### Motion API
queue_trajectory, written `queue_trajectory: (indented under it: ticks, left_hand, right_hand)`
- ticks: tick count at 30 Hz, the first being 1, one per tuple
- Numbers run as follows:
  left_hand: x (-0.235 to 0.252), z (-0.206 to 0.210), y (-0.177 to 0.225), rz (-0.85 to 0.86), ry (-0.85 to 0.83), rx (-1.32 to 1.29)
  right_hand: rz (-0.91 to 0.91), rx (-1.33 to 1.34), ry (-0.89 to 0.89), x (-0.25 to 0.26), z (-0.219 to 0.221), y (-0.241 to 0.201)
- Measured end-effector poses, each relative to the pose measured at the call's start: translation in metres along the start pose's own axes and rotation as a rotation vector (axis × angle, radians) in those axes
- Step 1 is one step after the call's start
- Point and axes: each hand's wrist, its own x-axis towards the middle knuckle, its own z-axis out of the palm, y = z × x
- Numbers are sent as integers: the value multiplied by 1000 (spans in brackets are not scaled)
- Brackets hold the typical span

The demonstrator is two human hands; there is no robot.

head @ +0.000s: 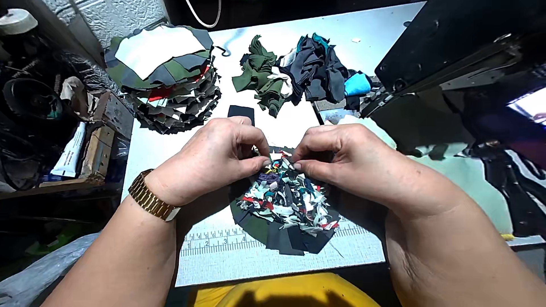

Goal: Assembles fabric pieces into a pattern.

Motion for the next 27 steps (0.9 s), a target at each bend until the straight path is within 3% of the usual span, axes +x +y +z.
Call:
queue_trajectory:
  ticks: [5,9,13,17,23,27]
  left_hand:
    - [-3,-1,3,-76,-132,113]
    - [-4,-5,1,-56,-96,109]
    - [-5,-9,-1,-62,-60,30]
    - [-5,-8,-4,-124,-136,109]
    - [-11,-24,2,-49,-115,-85]
    - [-13,-26,14,-16,-300,-271]
  right_hand:
    - [-3,-26,15,2,0,-2]
    - [-45,-26,81,4,8,-7]
    - [-56,-117,37,5,18,-14]
    - [-102,-131,42,8,22,-14]
    - [-106,93,44,2,6,-12]
    - [-113,161,-43,1,9,-17]
